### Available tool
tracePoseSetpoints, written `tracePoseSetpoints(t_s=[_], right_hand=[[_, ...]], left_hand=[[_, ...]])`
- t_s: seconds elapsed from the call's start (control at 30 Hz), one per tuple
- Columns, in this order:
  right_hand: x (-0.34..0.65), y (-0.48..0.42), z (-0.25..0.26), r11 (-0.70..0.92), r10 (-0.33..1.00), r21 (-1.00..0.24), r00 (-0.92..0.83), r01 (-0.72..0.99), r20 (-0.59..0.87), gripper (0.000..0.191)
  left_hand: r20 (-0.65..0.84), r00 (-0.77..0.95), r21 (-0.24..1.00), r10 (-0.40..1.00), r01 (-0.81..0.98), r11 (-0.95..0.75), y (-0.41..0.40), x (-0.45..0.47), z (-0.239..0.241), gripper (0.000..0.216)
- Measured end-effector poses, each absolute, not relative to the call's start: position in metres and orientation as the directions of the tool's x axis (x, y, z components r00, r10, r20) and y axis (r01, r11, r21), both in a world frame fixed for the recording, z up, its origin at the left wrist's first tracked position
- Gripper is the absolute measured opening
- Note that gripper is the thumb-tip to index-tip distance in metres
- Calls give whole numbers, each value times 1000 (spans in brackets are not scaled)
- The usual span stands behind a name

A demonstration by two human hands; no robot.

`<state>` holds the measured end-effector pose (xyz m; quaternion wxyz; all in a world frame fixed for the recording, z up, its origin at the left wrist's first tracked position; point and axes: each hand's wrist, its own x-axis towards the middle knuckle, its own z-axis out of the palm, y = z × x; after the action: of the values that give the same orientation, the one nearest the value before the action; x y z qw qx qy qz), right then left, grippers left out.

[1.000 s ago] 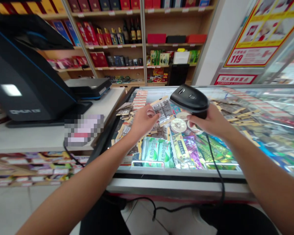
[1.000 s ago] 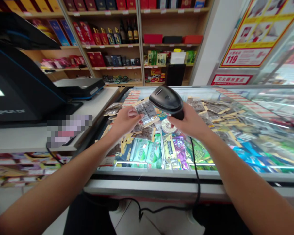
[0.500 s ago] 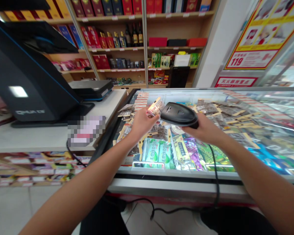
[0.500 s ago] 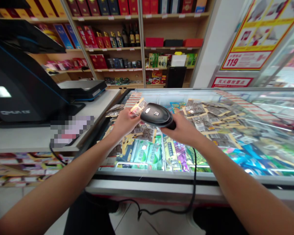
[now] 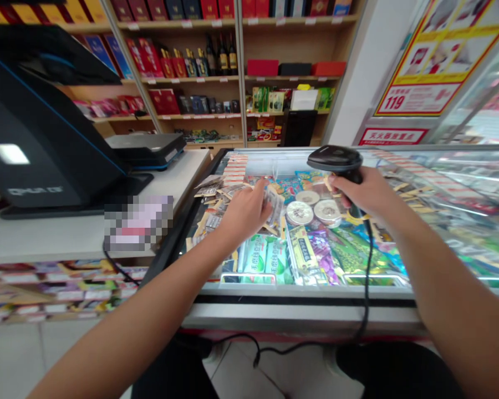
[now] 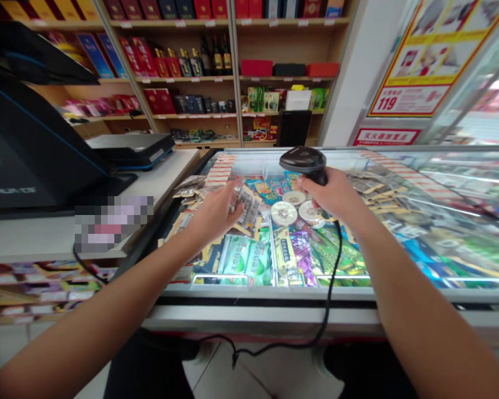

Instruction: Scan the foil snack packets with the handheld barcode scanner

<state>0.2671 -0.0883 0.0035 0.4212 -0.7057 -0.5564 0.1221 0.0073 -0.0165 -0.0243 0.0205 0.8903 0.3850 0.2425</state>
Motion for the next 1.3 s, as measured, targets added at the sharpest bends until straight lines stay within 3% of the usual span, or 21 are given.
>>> tracePoseSetpoints(t_s=[0.07,0.17,0.33,0.47,0.57,0.83,1.03,1.1,1.17,1.3], right_hand=[[286,-84,3,-163,840,-635,444,755,313,29],[309,-77,-2,-365,806,-405,502,838,312,32],[328,-71,-18,-402,873,-137,424,905,242,53],[329,-72,-22,-458,856,-52,456,887,242,76],[328,-74,-21,-438,879,-24,434,899,196,82],[320,-79,-16,-499,861,-17,498,867,109,87],[322,-80,-14,-459,881,-7,456,889,129,71],[318,-82,-9,-373,907,-99,385,923,173,64],[307,-86,-1,-211,938,-270,272,940,214,56],[266,-95,11,77,971,-633,86,770,223,48]], left_hand=[[394,633,12,667,722,-692,-22,7,-25,41],[402,645,-120,650,741,-661,-27,6,-27,33],[384,774,-124,503,583,-803,-34,8,-26,29],[315,891,-104,326,374,-922,-38,14,-28,28],[257,937,-109,237,272,-956,-40,16,-32,30],[270,947,-91,173,204,-975,-40,16,-35,29],[331,927,-43,176,201,-979,-39,17,-34,27],[379,897,24,225,234,-972,-39,19,-33,26],[439,837,160,327,286,-945,-40,22,-32,23],[393,674,610,626,318,-726,-45,31,-31,24]])
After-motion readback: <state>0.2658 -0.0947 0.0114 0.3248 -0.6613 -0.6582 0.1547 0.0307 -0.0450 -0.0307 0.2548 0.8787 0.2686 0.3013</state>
